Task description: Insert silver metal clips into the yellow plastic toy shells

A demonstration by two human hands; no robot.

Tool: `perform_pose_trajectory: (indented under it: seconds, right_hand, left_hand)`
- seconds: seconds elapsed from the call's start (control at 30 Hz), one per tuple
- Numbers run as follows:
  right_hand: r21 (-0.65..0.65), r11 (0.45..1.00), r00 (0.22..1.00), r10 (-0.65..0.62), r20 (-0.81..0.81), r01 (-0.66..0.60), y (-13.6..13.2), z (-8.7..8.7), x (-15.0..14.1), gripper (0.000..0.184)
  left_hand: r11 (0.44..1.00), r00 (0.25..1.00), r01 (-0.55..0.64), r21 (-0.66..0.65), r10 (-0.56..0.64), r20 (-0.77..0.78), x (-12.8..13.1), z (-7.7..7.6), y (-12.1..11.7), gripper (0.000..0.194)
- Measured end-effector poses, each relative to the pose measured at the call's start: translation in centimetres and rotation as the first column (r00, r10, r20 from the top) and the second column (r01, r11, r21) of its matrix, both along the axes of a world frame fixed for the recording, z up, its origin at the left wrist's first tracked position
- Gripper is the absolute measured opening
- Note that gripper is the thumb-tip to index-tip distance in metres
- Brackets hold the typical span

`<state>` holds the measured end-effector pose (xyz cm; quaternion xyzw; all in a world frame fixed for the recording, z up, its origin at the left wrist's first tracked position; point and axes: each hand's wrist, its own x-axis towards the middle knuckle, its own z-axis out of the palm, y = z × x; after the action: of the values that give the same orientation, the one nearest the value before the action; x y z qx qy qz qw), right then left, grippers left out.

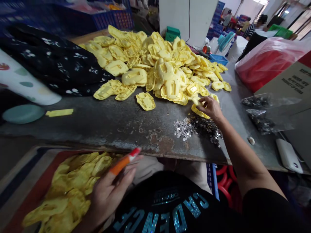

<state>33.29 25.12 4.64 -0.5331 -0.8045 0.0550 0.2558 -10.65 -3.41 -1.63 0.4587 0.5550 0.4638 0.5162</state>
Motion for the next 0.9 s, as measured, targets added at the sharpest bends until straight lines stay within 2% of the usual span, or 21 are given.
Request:
perform_pose_trajectory:
  seconds: [0.03,0.07,0.1,0.13,0.2,0.27,0.3,0.33,0.4,0.47,0.53,0.57,0.6,0.63,0.67,0.7,0.77,0.83,0.9]
  right_hand:
    - [0.033,0.999,0.999,0.027,-0.024,-0.026,-1.6,0.5,-0.4,0.027]
    - [0.063,0.995,0.996,0.079,-0.041,-0.076,-3.6,1.0,-0.9,0.030]
    - [0.082,0.987,0.988,0.143,-0.055,-0.138,-5.9,1.5,-1.7,0.032]
    - [0.113,0.965,0.968,0.242,-0.058,-0.235,-8.4,1.9,-2.5,0.032]
    - [0.280,0.817,0.857,0.513,0.046,-0.504,-13.5,2.5,-4.1,0.034]
    - [0.340,0.689,0.761,0.629,0.159,-0.640,-17.8,3.0,-5.2,0.031]
    - [0.344,0.657,0.736,0.648,0.197,-0.670,-19.4,3.1,-5.4,0.029]
    - [0.333,0.648,0.725,0.653,0.219,-0.685,-20.7,3.0,-5.5,0.029]
    - [0.308,0.678,0.742,0.641,0.194,-0.667,-22.6,2.3,-5.1,0.033]
    - [0.298,0.762,0.803,0.596,0.022,-0.575,-23.9,0.8,-4.5,0.040]
    - [0.226,0.886,0.828,0.460,-0.320,-0.405,-25.2,-1.0,-4.2,0.052]
    - [0.128,0.933,0.788,0.352,-0.505,-0.335,-25.7,-1.9,-4.2,0.055]
    - [0.000,0.952,0.714,0.230,-0.661,-0.307,-26.3,-2.8,-4.4,0.054]
    - [-0.135,0.935,0.623,0.106,-0.775,-0.327,-26.8,-3.5,-4.8,0.050]
    - [-0.252,0.889,0.530,-0.013,-0.848,-0.381,-27.2,-4.0,-5.3,0.043]
    - [-0.332,0.828,0.442,-0.116,-0.889,-0.451,-27.7,-4.4,-5.9,0.039]
    - [-0.408,0.711,0.299,-0.283,-0.911,-0.573,-28.5,-5.0,-7.2,0.042]
    - [-0.434,0.637,0.212,-0.397,-0.893,-0.637,-29.2,-5.4,-8.4,0.051]
    - [-0.436,0.605,0.186,-0.431,-0.883,-0.666,-29.5,-5.6,-8.8,0.055]
  left_hand:
    - [1.000,0.998,0.001,0.010,-0.002,0.061,2.3,0.2,1.3,0.044]
    - [0.998,0.979,0.067,0.000,-0.065,0.191,4.7,0.6,2.7,0.049]
    - [0.985,0.928,0.169,-0.027,-0.149,0.341,6.9,1.1,4.2,0.056]
    - [0.960,0.835,0.278,-0.032,-0.224,0.503,8.8,1.6,5.7,0.065]
    - [0.891,0.623,0.452,-0.034,-0.288,0.727,11.6,2.4,8.2,0.077]
    - [0.869,0.501,0.495,0.006,-0.292,0.815,12.9,2.8,9.5,0.075]
    - [0.844,0.454,0.536,0.020,-0.308,0.836,13.2,3.0,9.6,0.078]
    - [0.840,0.426,0.541,0.046,-0.320,0.846,13.4,3.1,9.4,0.080]
    - [0.843,0.414,0.532,0.072,-0.334,0.847,13.7,3.2,8.5,0.083]
    - [0.872,0.452,0.484,0.067,-0.316,0.834,13.9,3.3,7.6,0.085]
    - [0.894,0.495,0.446,0.040,-0.283,0.822,14.1,3.1,7.1,0.086]
    - [0.898,0.507,0.439,0.021,-0.267,0.819,14.2,3.0,7.0,0.086]
    - [0.897,0.514,0.443,-0.002,-0.252,0.820,14.3,2.8,6.9,0.085]
    - [0.890,0.518,0.454,-0.027,-0.240,0.821,14.3,2.7,6.8,0.083]
    - [0.882,0.521,0.468,-0.050,-0.230,0.822,14.3,2.5,6.6,0.080]
    - [0.873,0.525,0.483,-0.071,-0.224,0.821,14.3,2.4,6.4,0.077]
    - [0.865,0.548,0.493,-0.090,-0.228,0.805,14.0,2.3,5.5,0.072]
    - [0.866,0.578,0.493,-0.080,-0.258,0.774,13.3,2.3,4.6,0.067]
    - [0.849,0.582,0.527,-0.044,-0.323,0.747,12.5,2.5,4.0,0.061]
